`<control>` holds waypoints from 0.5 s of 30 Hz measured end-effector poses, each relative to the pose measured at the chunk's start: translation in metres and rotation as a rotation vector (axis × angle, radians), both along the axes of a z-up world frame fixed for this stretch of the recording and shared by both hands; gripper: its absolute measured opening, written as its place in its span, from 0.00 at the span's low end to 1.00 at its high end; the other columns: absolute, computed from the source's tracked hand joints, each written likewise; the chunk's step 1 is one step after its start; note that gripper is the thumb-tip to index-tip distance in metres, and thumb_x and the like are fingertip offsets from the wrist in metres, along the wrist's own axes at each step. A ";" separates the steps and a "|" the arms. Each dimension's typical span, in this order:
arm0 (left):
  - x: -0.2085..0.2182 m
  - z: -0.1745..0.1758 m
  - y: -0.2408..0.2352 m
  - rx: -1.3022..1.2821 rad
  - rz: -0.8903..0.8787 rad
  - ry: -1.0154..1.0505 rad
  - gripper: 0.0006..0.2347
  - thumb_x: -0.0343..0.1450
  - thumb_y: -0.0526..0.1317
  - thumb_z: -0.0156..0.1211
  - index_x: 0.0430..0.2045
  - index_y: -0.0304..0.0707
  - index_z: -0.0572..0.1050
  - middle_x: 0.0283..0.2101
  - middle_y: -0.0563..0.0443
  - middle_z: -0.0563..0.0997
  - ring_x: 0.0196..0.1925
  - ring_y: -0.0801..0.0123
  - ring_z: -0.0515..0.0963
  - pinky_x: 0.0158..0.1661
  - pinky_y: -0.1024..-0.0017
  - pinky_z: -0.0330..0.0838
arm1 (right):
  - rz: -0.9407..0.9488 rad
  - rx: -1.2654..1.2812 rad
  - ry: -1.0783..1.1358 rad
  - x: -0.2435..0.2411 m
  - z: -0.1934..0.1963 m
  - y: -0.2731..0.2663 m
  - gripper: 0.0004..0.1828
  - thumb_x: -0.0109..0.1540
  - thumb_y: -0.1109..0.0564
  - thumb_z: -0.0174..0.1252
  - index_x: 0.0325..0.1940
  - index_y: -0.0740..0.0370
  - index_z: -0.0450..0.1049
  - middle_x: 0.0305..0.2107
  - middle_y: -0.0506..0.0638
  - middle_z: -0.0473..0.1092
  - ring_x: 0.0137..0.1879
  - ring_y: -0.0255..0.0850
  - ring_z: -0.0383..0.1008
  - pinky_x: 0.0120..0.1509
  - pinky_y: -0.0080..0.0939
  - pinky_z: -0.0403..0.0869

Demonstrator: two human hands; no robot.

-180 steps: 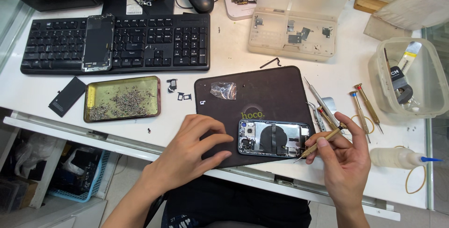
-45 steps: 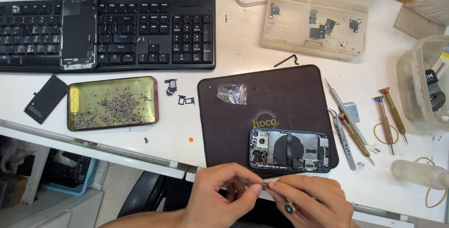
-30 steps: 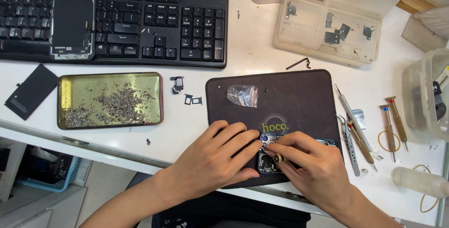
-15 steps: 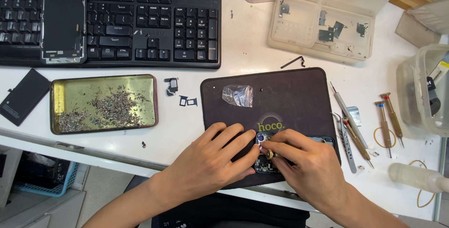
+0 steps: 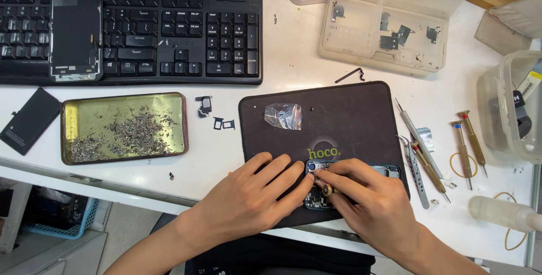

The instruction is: The person uses a screwdriver to remove screws from the back of a disassembled mobile phone. They then open a drawer and retrieve a pair of scissors.

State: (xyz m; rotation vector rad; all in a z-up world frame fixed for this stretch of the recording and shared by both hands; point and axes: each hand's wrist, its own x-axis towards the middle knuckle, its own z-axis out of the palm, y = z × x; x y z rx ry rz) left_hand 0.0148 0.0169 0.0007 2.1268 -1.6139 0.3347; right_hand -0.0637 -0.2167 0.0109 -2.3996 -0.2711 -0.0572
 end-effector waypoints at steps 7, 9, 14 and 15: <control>0.001 0.000 -0.002 0.019 -0.035 0.092 0.13 0.70 0.36 0.61 0.46 0.29 0.79 0.46 0.45 0.79 0.51 0.58 0.78 0.50 0.61 0.74 | -0.027 -0.008 -0.036 -0.013 -0.002 -0.011 0.20 0.51 0.67 0.66 0.48 0.65 0.80 0.39 0.51 0.76 0.37 0.35 0.83 0.39 0.30 0.82; 0.001 0.000 -0.004 0.036 -0.043 0.106 0.12 0.71 0.35 0.61 0.46 0.29 0.79 0.45 0.45 0.79 0.51 0.58 0.78 0.50 0.62 0.74 | -0.019 -0.016 -0.030 -0.013 -0.007 -0.013 0.20 0.51 0.67 0.67 0.48 0.65 0.80 0.39 0.51 0.76 0.36 0.35 0.83 0.38 0.31 0.79; 0.000 0.001 -0.006 0.024 -0.027 0.144 0.14 0.69 0.36 0.65 0.46 0.28 0.78 0.46 0.44 0.78 0.51 0.57 0.77 0.51 0.60 0.73 | 0.005 -0.023 -0.037 -0.015 -0.014 -0.017 0.20 0.50 0.67 0.67 0.47 0.65 0.80 0.39 0.52 0.76 0.33 0.34 0.81 0.34 0.30 0.81; 0.000 0.001 -0.007 0.018 -0.025 0.167 0.14 0.69 0.37 0.66 0.46 0.28 0.78 0.46 0.44 0.78 0.51 0.56 0.77 0.50 0.60 0.73 | 0.010 -0.018 -0.038 -0.016 -0.015 -0.017 0.20 0.51 0.67 0.67 0.47 0.65 0.80 0.39 0.52 0.76 0.33 0.34 0.81 0.33 0.30 0.81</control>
